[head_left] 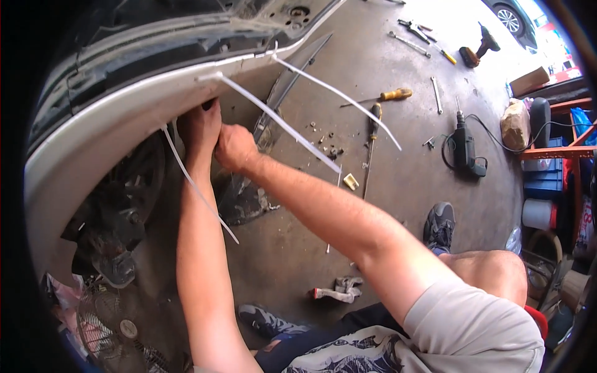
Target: The recorder is performing maintenance on a white scooter, using zip ties to secure parts and checking the rear wheel area.
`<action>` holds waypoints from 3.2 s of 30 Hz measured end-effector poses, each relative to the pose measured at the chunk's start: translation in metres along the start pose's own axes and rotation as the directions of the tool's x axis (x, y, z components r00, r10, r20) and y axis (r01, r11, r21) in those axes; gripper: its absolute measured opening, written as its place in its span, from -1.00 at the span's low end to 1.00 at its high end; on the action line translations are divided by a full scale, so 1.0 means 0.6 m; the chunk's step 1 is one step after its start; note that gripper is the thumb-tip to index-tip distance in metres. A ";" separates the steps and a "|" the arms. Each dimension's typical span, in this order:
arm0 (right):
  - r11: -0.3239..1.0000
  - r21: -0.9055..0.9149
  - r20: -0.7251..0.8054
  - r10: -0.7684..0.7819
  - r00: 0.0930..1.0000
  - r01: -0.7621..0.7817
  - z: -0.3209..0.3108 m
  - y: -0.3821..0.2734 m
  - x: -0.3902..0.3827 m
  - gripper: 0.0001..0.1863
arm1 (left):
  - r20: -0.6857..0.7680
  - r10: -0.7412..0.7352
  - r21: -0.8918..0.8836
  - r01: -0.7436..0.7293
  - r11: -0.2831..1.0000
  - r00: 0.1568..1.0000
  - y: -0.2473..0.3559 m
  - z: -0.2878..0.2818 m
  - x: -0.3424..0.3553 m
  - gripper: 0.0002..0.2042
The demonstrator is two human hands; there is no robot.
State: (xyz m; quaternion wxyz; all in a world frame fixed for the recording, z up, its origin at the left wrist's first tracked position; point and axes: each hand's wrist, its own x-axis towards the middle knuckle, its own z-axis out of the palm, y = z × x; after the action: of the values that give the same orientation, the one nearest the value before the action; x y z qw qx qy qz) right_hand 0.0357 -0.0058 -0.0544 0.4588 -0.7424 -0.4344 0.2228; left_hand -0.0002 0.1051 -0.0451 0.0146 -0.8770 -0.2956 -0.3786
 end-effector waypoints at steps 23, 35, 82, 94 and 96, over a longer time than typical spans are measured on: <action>0.898 0.214 0.384 0.284 0.879 -0.384 -0.297 0.232 -0.021 -0.73 | 0.184 -0.883 -0.394 0.856 0.335 0.431 0.092 -0.071 -0.226 -0.66; 0.887 0.255 0.584 0.176 0.793 -0.385 -0.313 0.192 -0.055 -0.74 | 0.245 -0.800 -0.411 0.806 0.427 0.548 0.316 -0.093 -0.296 -0.71; 0.978 -0.043 0.344 0.208 0.916 -0.206 -0.446 0.242 -0.431 -0.63 | -0.186 -0.937 0.173 0.948 0.266 0.297 0.638 -0.260 -0.563 -0.58; 0.974 -0.060 0.306 0.227 0.925 -0.219 -0.424 0.236 -0.441 -0.47 | 0.148 -0.989 0.017 1.000 -0.009 -0.011 0.612 -0.238 -0.640 -0.66; 0.969 -0.160 0.307 0.232 0.923 -0.190 -0.428 0.194 -0.447 -0.46 | 0.217 -0.973 -0.053 0.997 0.064 0.074 0.619 -0.230 -0.619 -0.73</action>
State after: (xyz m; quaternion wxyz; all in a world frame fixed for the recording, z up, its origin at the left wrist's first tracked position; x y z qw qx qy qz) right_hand 0.1337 -0.3824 -0.0514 0.3063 -0.7659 -0.4344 0.3617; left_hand -0.0939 -0.4243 -0.1229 -0.3465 -0.4617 -0.7745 -0.2586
